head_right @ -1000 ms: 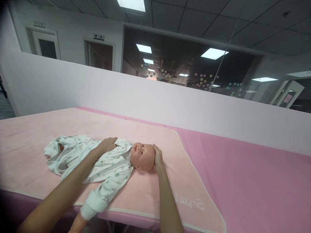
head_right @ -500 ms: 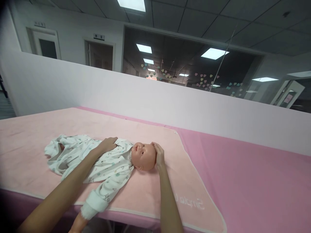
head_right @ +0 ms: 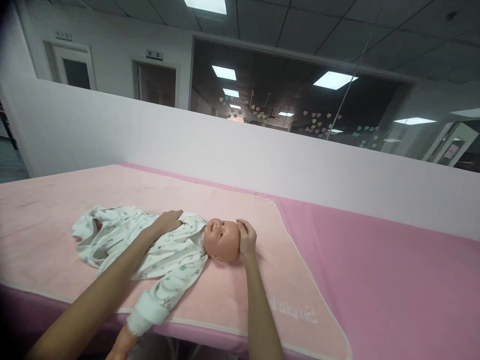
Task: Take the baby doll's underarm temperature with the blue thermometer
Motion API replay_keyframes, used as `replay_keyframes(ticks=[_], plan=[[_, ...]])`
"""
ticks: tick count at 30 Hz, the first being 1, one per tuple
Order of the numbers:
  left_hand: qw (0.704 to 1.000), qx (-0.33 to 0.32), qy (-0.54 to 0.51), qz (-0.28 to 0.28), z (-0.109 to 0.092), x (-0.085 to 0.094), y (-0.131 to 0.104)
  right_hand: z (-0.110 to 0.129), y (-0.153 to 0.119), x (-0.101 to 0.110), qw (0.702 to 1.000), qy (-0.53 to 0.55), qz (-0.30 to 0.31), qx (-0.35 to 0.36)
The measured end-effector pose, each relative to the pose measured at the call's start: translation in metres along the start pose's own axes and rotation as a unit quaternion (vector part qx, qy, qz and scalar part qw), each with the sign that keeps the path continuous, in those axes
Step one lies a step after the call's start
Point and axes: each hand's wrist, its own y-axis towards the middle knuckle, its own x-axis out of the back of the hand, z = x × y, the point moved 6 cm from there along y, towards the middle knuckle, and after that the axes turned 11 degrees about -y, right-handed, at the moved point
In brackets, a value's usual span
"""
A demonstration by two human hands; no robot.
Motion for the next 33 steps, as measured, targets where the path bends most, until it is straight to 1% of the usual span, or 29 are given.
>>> replay_keyframes(ticks=[3, 6, 11, 16, 19, 22, 24, 29, 30, 33], plan=[[1.0, 0.003, -0.002, -0.002, 0.0, 0.0, 0.0, -0.001, -0.001, -0.004, 1.0, -0.003, 0.014, 0.0], [1.0, 0.005, -0.003, -0.003, 0.0, 0.0, 0.0, -0.002, 0.001, -0.003, 1.0, 0.001, 0.008, -0.007], [1.0, 0.001, 0.001, -0.004, 0.0, 0.0, 0.0, -0.004, 0.006, 0.007, 0.999, 0.025, -0.004, -0.024], [1.0, -0.003, 0.003, -0.004, 0.0, 0.0, 0.0, -0.006, 0.008, 0.018, 0.994, 0.1, -0.021, -0.047], [1.0, -0.004, 0.003, -0.005, 0.0, 0.0, 0.0, -0.008, 0.005, 0.01, 0.994, 0.086, -0.015, -0.063], [1.0, -0.004, 0.003, -0.005, 0.0, 0.0, 0.0, -0.009, 0.001, -0.004, 0.995, 0.064, 0.016, -0.076], [1.0, -0.004, 0.003, -0.005, 0.0, 0.0, 0.001, -0.009, -0.001, -0.009, 0.994, 0.06, 0.031, -0.083], [1.0, -0.004, 0.003, -0.005, 0.001, 0.0, 0.0, -0.006, -0.001, -0.005, 0.992, 0.078, 0.021, -0.092], [1.0, -0.004, 0.002, -0.005, 0.0, 0.0, 0.0, -0.006, -0.002, -0.006, 0.992, 0.081, 0.028, -0.096], [1.0, -0.006, 0.003, -0.005, 0.0, 0.0, 0.0, -0.006, -0.006, -0.014, 0.987, 0.081, 0.081, -0.112]])
